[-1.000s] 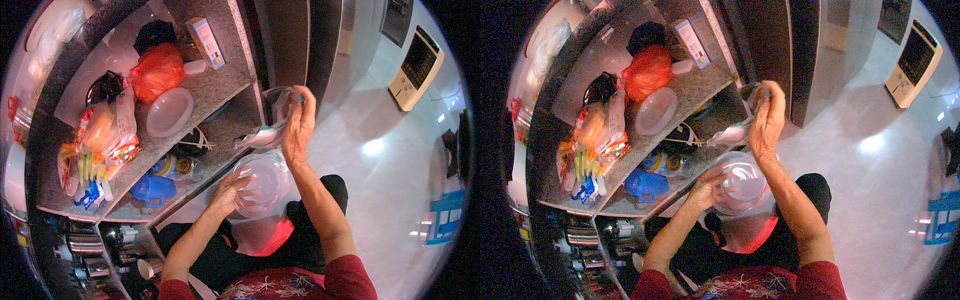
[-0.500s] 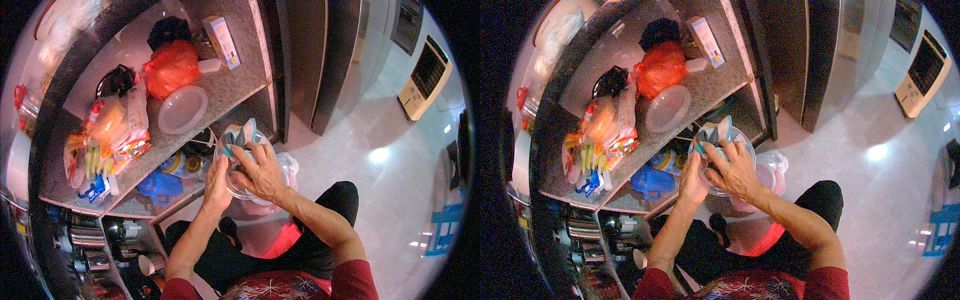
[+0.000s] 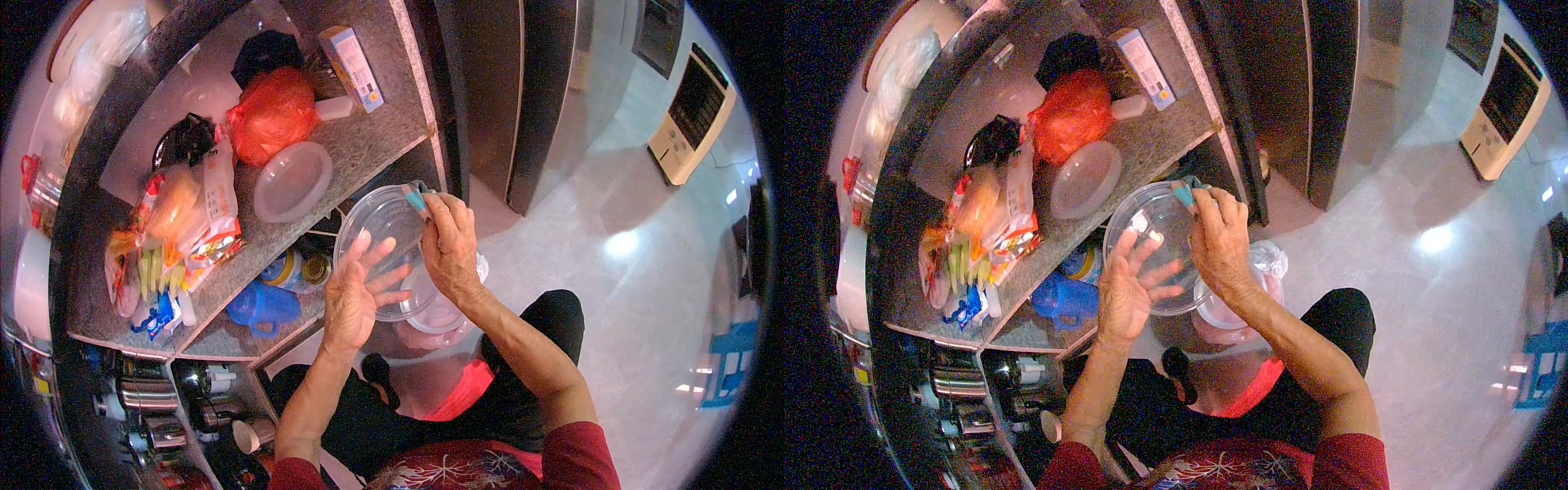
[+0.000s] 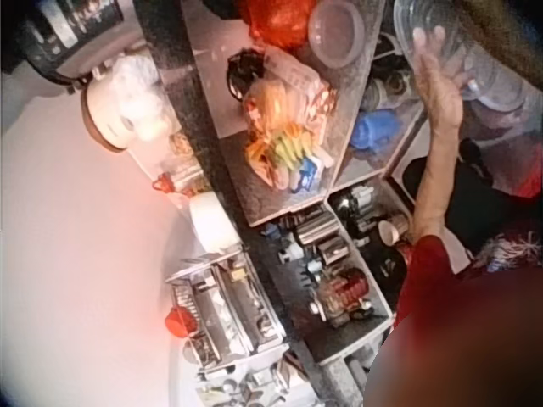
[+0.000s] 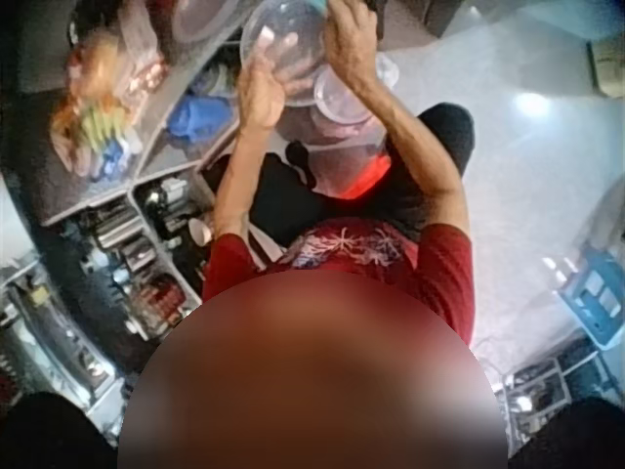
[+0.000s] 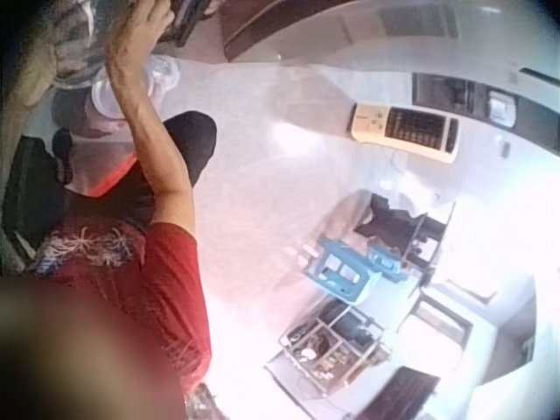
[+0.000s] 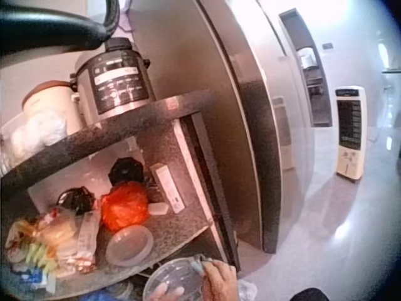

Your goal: The person sits on the floor and wipes the inside and outside of several clear plastic lids with a cloth. They pick up each lid from a nearby counter, wipe it thoroughly, and place it back down, repeating this process for multiple lids.

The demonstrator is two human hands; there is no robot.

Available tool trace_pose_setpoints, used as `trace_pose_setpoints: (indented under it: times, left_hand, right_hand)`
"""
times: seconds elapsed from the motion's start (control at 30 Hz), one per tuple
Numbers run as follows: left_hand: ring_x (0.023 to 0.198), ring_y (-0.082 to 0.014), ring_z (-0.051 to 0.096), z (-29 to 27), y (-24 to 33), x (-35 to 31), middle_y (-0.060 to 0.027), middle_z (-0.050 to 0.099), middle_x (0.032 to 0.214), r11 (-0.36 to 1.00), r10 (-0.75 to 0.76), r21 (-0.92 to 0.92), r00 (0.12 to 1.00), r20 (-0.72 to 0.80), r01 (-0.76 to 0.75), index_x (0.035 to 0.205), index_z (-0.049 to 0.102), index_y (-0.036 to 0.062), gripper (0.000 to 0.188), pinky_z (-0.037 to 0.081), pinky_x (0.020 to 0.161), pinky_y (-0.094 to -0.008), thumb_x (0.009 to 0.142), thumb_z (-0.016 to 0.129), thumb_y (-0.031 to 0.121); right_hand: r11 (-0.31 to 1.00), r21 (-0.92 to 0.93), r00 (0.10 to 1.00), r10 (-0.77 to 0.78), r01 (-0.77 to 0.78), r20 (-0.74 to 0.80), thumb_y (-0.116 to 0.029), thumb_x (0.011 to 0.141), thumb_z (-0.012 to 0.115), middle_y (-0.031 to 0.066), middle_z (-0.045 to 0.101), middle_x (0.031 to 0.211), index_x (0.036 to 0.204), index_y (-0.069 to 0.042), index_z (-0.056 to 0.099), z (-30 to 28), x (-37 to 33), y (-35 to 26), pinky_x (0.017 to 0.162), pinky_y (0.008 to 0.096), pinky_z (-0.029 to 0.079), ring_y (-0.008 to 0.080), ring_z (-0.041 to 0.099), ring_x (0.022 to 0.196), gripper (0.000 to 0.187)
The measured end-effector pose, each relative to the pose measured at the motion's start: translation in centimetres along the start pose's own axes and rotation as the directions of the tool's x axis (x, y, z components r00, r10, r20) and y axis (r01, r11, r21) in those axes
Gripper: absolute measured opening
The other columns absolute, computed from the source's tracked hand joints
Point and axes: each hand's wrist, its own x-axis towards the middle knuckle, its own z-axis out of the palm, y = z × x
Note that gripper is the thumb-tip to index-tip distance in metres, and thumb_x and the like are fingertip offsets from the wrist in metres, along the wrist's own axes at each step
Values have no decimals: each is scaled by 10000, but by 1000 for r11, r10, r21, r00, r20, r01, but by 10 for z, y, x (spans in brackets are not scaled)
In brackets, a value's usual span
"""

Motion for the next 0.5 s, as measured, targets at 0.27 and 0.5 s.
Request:
trace_pose_setpoints:
  times: [0.27,0.5]
  left_hand:
    - [1232,-305,492,0,-5,4,-122,447,1407,989,-85,-128,995,-51,78,1469,270,125,673,452,993,-451,967,341,568]
    - [1213,-284,509,-3,-14,6,-95,465,1360,993,-48,-107,998,-40,43,1425,345,130,596,502,942,-436,977,381,521]
  right_hand:
    - [916,109,906,-399,386,142,-84,707,644,176,525,1254,1157,-22,585,-9,-6,-41,879,411,445,331,526,1059,459]
    - [900,25,882,-431,434,189,-179,712,636,128,531,1274,1179,-63,578,-17,0,-43,865,438,432,315,519,1079,484]
